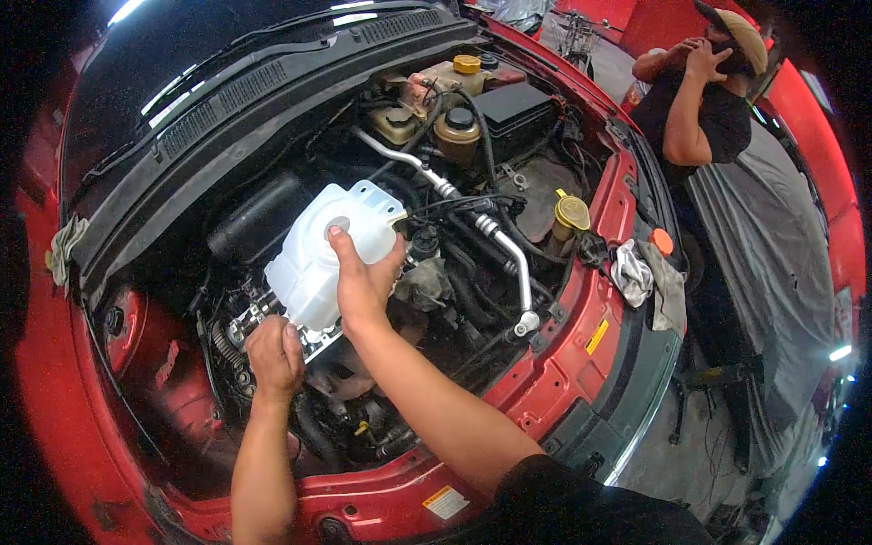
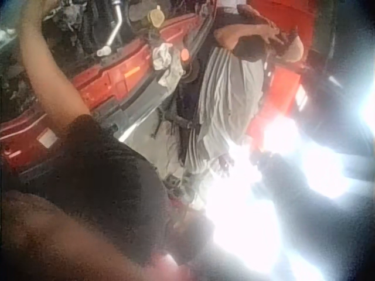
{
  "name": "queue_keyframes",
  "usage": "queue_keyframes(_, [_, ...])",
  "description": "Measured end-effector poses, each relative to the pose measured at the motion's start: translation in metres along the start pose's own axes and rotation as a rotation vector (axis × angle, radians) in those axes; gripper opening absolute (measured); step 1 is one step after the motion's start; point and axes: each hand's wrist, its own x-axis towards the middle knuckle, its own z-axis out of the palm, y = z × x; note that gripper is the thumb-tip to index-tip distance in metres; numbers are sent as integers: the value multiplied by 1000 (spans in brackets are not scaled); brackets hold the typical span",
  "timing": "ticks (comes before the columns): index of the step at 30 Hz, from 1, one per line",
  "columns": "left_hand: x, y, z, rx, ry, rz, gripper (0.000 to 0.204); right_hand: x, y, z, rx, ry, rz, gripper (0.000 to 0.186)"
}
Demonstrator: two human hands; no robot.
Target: The person wipes a coolant reservoir tank with a cloth and then attempts to position and install it into the engine bay of a car.
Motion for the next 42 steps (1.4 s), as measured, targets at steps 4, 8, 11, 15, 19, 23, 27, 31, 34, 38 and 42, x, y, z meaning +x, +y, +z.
queue_keyframes(4, [1, 2, 3, -10, 24, -9, 19, 3, -1, -1, -25, 29, 17, 93])
queue_keyframes(8, [1, 1, 1, -31, 30, -22, 20, 1, -2, 0, -21, 22, 28, 93])
queue_keyframes(11, [-2, -1, 1, -80, 38, -98, 22, -1, -1, 3, 16, 29, 49, 99])
queue_keyframes(15, [-8, -3, 8, -393, 84, -426, 30, 4, 2, -3, -52, 131, -12, 101])
queue_keyframes(19, [-11, -23, 12, -555, 227, -578, 39, 10, -11, -6, 46, 175, -50, 104])
queue_keyframes(23, [-10, -17, 12, -452, 197, -460, 36, 9, -18, -5, 45, 183, -15, 105])
queue_keyframes(27, [-10, 1, 11, -272, 127, -374, 30, -5, 5, 2, -3, 78, 5, 109])
queue_keyframes(31, [-10, -2, 11, -197, 108, -338, 30, -10, 9, 6, -63, 75, 0, 100])
queue_keyframes(34, [-10, -1, 12, -189, 80, -338, 30, -10, 2, 5, -59, 73, 5, 100])
queue_keyframes(38, [-9, 0, 13, -157, 90, -330, 29, -5, 5, 1, -20, 45, 19, 112])
queue_keyframes(42, [-6, 2, 12, -95, 72, -313, 28, -6, 2, 2, 25, 28, 26, 111])
